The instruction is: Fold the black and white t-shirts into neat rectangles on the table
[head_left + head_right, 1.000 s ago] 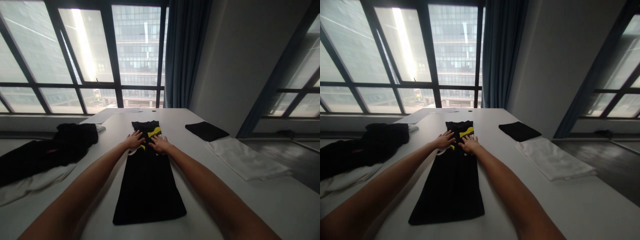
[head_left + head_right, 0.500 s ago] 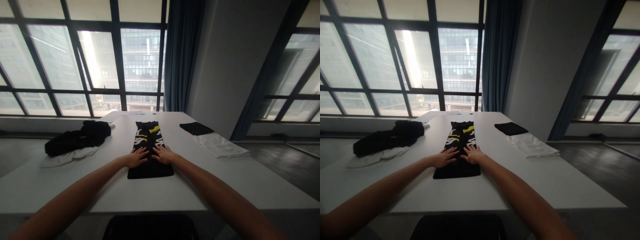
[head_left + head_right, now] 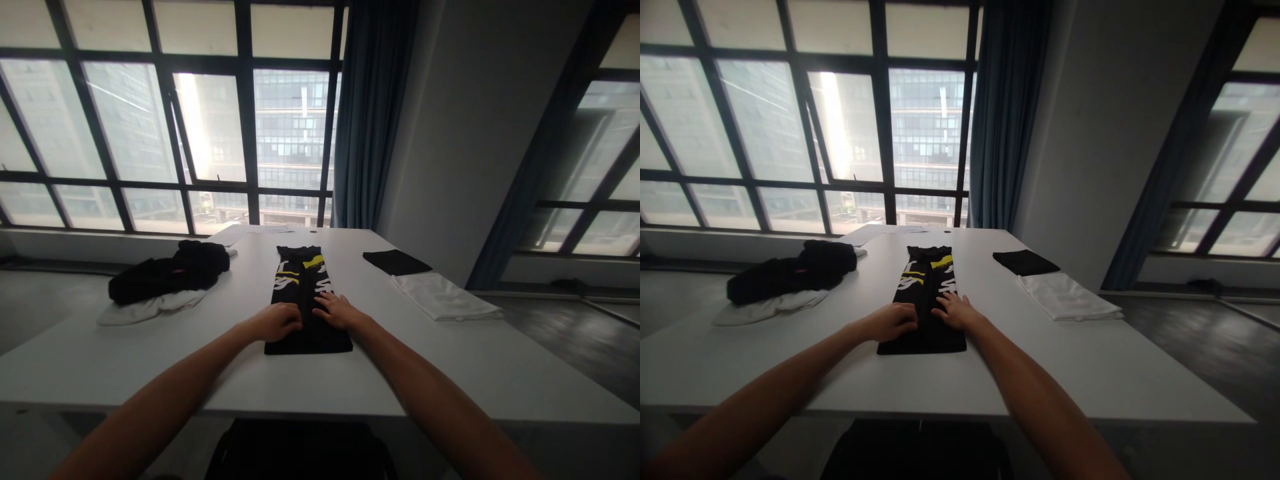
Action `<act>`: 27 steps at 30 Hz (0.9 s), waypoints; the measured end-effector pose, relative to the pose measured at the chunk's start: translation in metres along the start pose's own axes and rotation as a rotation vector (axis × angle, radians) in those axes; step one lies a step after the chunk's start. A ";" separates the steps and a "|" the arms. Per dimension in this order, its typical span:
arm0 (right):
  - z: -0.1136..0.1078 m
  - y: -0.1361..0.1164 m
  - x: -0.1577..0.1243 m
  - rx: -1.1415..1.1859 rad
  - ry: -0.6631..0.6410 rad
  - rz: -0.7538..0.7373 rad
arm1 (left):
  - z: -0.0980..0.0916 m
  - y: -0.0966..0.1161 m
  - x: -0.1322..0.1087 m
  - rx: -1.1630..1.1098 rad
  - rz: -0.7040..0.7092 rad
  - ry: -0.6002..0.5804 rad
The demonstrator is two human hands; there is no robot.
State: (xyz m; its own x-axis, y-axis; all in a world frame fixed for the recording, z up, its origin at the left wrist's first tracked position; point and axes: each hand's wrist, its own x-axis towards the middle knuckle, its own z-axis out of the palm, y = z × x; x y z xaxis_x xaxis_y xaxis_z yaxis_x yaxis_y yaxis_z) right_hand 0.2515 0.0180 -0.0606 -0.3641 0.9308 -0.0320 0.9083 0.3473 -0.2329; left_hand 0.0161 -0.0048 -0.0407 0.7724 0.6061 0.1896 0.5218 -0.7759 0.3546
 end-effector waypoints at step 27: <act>-0.020 -0.012 -0.020 0.372 0.045 -0.470 | -0.028 -0.015 -0.020 -0.279 -0.060 -0.348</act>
State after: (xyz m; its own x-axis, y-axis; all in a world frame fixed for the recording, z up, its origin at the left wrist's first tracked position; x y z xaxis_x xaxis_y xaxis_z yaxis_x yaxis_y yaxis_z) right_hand 0.2518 -0.0023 -0.0381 -0.6929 0.6937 0.1966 0.5157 0.6674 -0.5372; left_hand -0.0171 -0.0006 -0.0243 0.8446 0.5163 -0.1415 0.4886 -0.6353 0.5980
